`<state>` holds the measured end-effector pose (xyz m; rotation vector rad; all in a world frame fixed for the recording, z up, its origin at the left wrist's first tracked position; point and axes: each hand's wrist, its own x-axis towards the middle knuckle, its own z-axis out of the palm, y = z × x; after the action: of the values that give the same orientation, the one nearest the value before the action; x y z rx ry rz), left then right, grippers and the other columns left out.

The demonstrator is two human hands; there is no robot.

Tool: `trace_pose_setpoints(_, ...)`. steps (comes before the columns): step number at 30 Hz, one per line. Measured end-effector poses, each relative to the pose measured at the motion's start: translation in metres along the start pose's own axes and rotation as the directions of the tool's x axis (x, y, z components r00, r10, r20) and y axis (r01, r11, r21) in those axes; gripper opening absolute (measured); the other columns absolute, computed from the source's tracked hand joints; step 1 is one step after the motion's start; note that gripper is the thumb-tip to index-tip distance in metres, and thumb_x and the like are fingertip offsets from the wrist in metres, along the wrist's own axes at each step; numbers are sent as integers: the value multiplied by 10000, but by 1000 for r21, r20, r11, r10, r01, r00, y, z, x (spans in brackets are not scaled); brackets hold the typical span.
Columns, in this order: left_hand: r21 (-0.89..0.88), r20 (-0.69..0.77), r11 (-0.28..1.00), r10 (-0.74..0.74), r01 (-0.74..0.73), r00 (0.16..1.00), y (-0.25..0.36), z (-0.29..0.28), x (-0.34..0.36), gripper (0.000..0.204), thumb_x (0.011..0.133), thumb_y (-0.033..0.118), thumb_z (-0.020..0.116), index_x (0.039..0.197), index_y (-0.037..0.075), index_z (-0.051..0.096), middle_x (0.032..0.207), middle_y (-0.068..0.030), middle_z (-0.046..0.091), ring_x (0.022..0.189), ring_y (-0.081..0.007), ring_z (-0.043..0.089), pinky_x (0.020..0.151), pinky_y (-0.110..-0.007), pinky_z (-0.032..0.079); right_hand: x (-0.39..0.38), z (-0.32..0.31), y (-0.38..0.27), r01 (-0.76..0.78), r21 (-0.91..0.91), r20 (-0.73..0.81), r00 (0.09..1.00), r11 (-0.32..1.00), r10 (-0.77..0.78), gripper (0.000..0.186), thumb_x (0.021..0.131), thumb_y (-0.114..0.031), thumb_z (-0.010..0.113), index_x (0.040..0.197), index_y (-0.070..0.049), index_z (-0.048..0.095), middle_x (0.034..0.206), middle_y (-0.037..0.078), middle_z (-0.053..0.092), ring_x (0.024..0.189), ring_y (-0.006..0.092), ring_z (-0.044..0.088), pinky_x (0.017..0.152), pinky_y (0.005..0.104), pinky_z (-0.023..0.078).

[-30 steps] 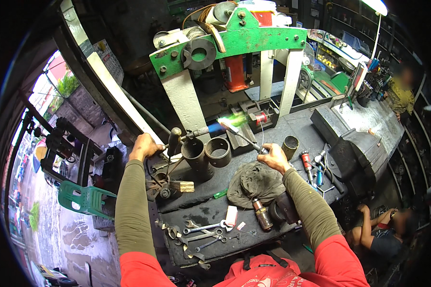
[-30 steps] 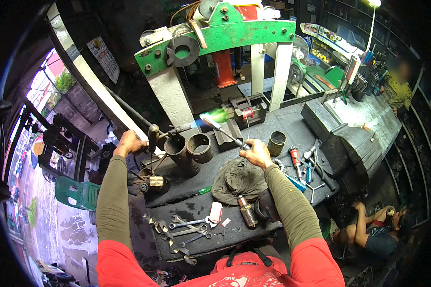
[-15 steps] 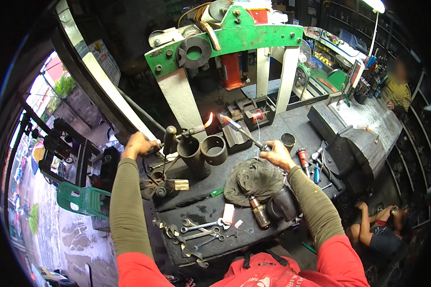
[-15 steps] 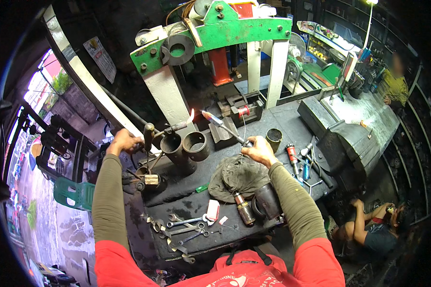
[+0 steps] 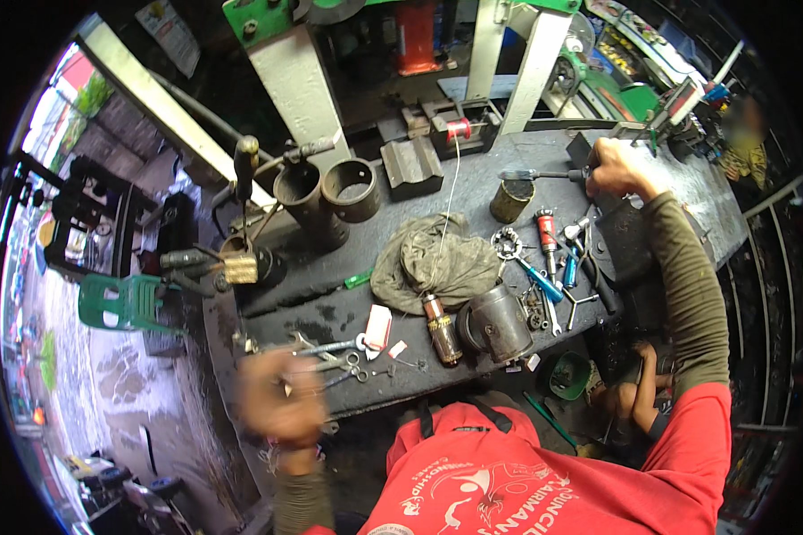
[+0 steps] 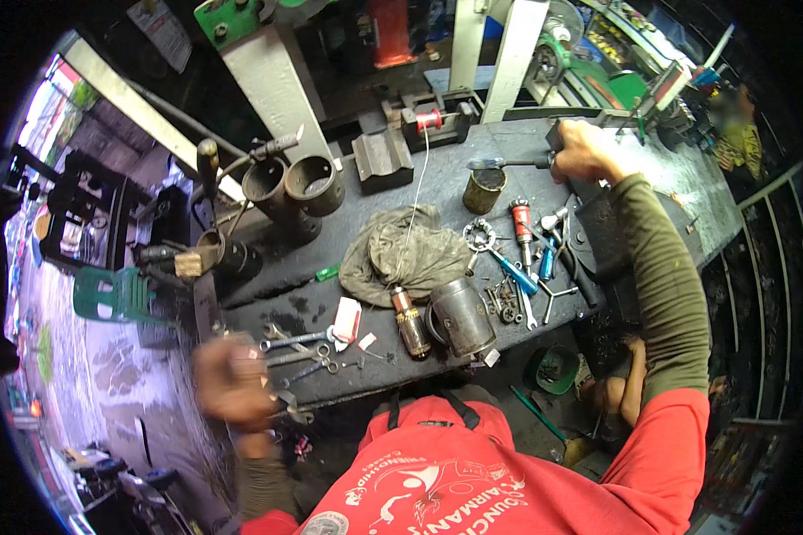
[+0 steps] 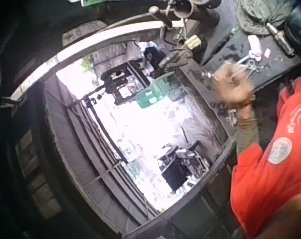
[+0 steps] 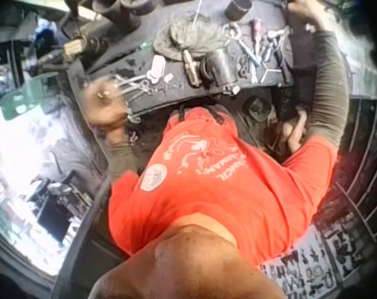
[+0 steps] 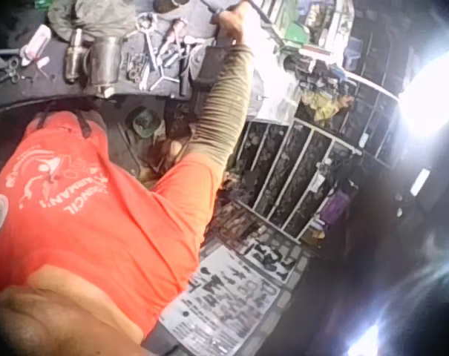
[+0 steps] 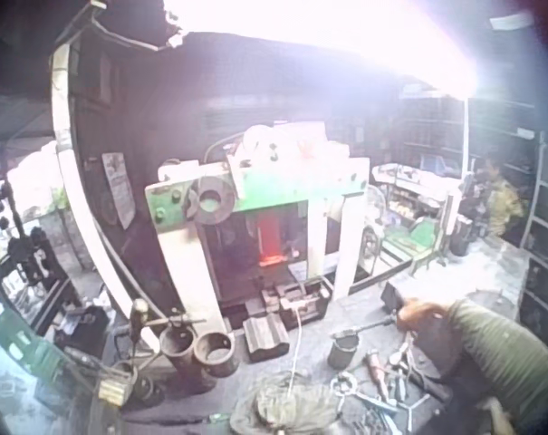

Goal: The person holds a metal cylinder and a small metal piece, then uses a blowtorch to heat the metal piece and weld it to the cylinder. The person repeatedly heats and adjusts the piece, producing smoke, and continues to manipulate the assembly on the workbench.

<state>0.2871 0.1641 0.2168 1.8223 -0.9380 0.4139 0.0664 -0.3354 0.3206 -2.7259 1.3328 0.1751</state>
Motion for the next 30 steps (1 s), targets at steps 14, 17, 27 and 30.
trace_pose_setpoints(14,383,558,910,-367,162,744,7,128,-207,504,819,-70,670,1300,72,725,1386,-117,616,1208,-362,595,1040,-445,535,63,-6,17,197,-182,164,972,963,-168,325,633,-166,858,867,43,773,813,214,764,745,337,773,660,442,610)
trace_pose_setpoints(17,413,552,901,-365,134,750,7,138,-209,446,831,-60,669,1249,67,755,1379,-120,626,1219,-354,596,1047,-441,531,73,19,15,245,-277,156,966,929,-208,357,656,-215,859,964,-39,823,1000,215,797,967,360,783,825,464,618)
trace_pose_setpoints(27,441,597,897,-320,32,736,1,135,-209,191,919,99,732,1097,95,802,1268,-95,689,1179,-328,617,1036,-430,530,58,35,78,146,147,224,958,978,-177,334,659,-237,857,807,56,797,744,180,754,641,292,735,589,424,568)
trace_pose_setpoints(30,416,592,909,-287,19,753,-5,135,-213,208,929,110,726,1125,105,797,1240,-91,695,1154,-328,622,1017,-432,534,25,29,114,157,343,94,975,926,-201,336,661,-233,873,775,65,767,681,160,713,588,265,696,547,403,532)
